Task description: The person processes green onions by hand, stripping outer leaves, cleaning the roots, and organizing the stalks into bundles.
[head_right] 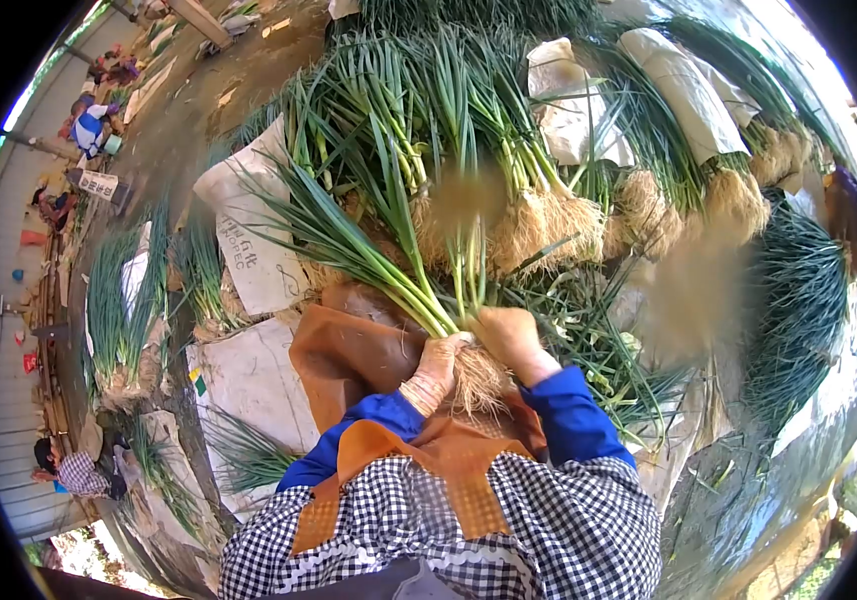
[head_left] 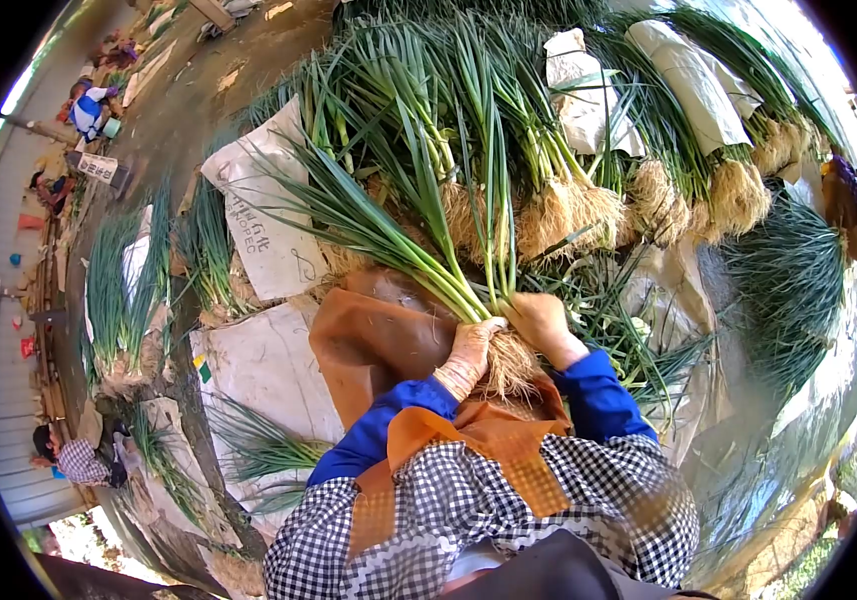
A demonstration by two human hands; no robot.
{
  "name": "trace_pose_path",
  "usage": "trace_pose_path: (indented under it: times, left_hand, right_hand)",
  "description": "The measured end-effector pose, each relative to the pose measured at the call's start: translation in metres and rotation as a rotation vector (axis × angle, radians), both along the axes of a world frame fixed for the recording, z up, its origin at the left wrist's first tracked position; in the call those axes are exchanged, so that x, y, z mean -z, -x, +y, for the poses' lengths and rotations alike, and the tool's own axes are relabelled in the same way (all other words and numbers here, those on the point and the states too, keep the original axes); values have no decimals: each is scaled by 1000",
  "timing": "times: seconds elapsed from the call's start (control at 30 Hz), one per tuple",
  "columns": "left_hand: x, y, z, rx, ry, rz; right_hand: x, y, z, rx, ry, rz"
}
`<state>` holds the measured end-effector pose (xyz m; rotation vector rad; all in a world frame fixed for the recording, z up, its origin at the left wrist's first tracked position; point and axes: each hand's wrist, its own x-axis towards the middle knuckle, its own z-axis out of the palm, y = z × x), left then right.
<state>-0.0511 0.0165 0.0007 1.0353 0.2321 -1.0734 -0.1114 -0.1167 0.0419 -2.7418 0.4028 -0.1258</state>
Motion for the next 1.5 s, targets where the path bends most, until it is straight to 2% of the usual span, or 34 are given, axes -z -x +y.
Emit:
trace_pose_path:
  times: [0.03,0.1,0.17,0.23,0.27,0.3,0.37,0.4,0.43,0.47,0.5,0.57,0.6,0.63,0.67,0.7,0.77,0.83,0.9,0.93,0.97,1.0,1.1,1.17,1.2,1.23,1.3,1.37,1.43,1.5]
  left_hand:
    - [9,1,1,-26,6,8]
    - [-8,0,-2,-61,47,74]
    - [-21,-9,1,-23,31,139]
    - [-1,-10,2,-42,58,110]
    - [-1,-10,2,-11,54,128]
    - [-2,-11,1,14,51,139]
    - [3,-9,3,0,38,108]
    - [10,-10,5,1,63,113]
    - [14,-11,5,3,91,113]
    - [10,-12,5,15,106,133]
    - [10,-12,5,5,95,96]
    - [8,-12,3,-17,89,78]
    - [0,-16,1,20,29,35]
    - [-8,-10,-3,-3,86,-34]
    - [-9,-9,-3,11,58,-60]
    - [-11,-9,-5,28,33,-87]
    - [-9,-1,-11,-48,-71,-196]
    - [-3,1,-12,0,-148,-261]
    - [-7,-3,-9,56,-164,-307]
    - [-8,-5,-9,150,-67,-136]
    - [-7,-5,-6,242,26,39]
    - [-14,-6,-4,322,21,159]
    - [0,-3,-3,313,27,-1]
    - [-3,0,-7,237,-4,38]
    - [-4,-1,-8,164,-36,76]
    - [-6,-3,-7,158,-33,76]
    - [-4,-6,-5,40,74,182]
    - [-4,-8,-6,54,46,181]
    - [-2,-8,-5,20,131,190]
    - [-2,-11,-4,83,143,184]
  right_hand:
    - [5,27,-8,-50,-151,-175]
    - [24,79,-35,170,-455,-230]
    - [16,119,-72,517,-729,-3]
    - [59,157,-122,449,54,682]
    - [70,165,-121,399,82,746]
    - [50,153,-113,342,110,803]
    - [30,87,-88,327,-102,536]
    - [6,57,-67,302,-220,267]
    - [8,31,-54,411,-672,83]
    - [-15,6,-44,441,-1012,-24]
    - [8,-15,-39,421,-1045,-218]
    - [25,-39,-35,431,-291,-526]
    - [7,-49,-29,380,-327,-452]
    - [-12,-52,-22,334,-362,-371]
    - [-18,-60,-21,328,-421,-201]
    - [-7,-65,-21,220,-233,-189]
    - [-6,-75,-17,153,-91,89]
    - [-1,-72,-11,159,-93,101]
    - [4,-65,-11,269,-80,-10]
    - [10,-58,-12,316,-368,-253]
    - [14,-60,-11,408,-671,-373]
    - [17,-58,-12,421,-621,-352]
    - [20,-59,-7,424,-566,-406]
    - [16,-54,-8,278,58,-79]
    - [16,-46,-9,246,94,-224]
    - [15,-32,-11,160,-90,-348]
    - [-23,5,-5,51,-709,-272]
    - [-50,45,-14,179,-995,-186]
    - [-43,82,-50,577,-1046,-251]
    - [-23,121,-94,682,-717,-82]
